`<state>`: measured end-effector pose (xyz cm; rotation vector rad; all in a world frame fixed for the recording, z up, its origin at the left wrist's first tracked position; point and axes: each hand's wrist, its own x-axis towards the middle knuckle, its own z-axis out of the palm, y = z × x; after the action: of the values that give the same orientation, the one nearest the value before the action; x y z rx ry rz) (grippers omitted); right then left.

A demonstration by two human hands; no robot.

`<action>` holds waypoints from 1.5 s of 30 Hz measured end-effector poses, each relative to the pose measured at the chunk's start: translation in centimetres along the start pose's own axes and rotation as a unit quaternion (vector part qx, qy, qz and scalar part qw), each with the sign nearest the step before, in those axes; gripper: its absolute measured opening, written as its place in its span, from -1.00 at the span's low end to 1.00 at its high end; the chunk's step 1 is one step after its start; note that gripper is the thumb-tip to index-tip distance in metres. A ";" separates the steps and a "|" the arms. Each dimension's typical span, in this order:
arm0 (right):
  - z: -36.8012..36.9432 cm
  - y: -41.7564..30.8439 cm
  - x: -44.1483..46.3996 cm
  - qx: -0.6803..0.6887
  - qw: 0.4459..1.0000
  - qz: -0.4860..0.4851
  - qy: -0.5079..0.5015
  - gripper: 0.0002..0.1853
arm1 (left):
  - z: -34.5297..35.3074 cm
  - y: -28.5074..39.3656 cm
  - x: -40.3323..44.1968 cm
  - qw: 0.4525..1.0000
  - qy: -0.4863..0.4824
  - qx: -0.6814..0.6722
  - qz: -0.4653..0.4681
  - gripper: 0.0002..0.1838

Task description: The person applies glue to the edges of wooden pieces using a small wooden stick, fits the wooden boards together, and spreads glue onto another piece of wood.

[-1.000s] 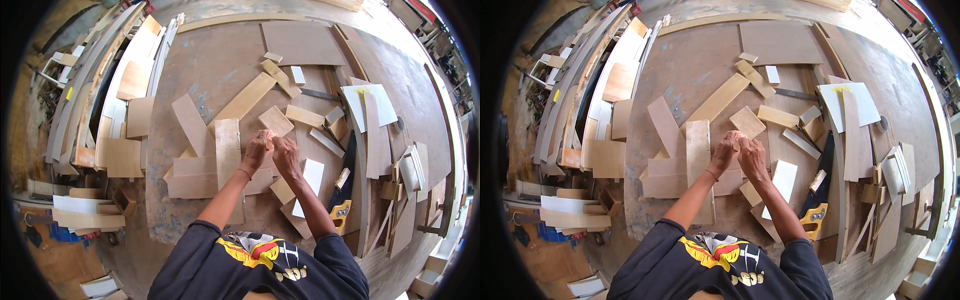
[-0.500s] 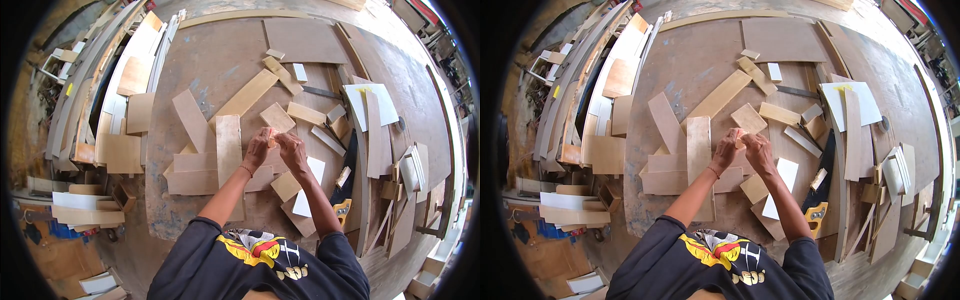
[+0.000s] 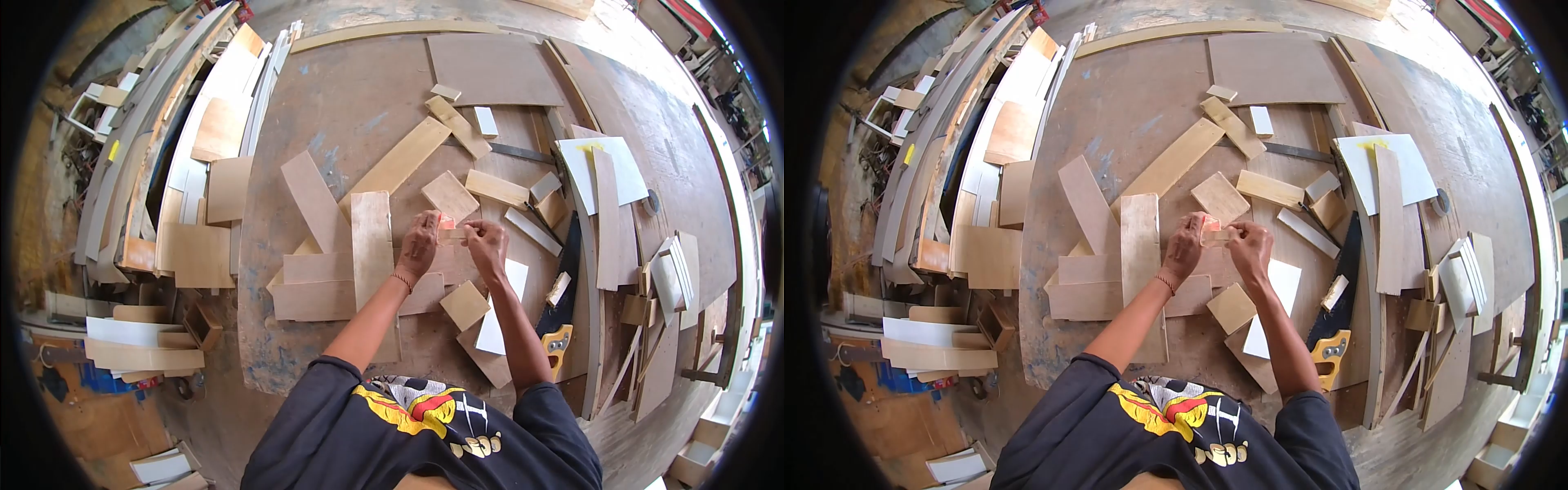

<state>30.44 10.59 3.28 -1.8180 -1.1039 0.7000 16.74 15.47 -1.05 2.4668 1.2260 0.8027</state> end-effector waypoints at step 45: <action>0.9 -0.1 -1.9 0.138 0.984 0.060 0.096 -0.89 | 0.7 -0.5 -1.3 0.993 0.002 -0.095 -0.066 -0.06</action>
<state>28.87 9.25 3.02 -1.6810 -0.7378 0.6951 16.22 14.73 -2.32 2.2087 1.2384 0.8480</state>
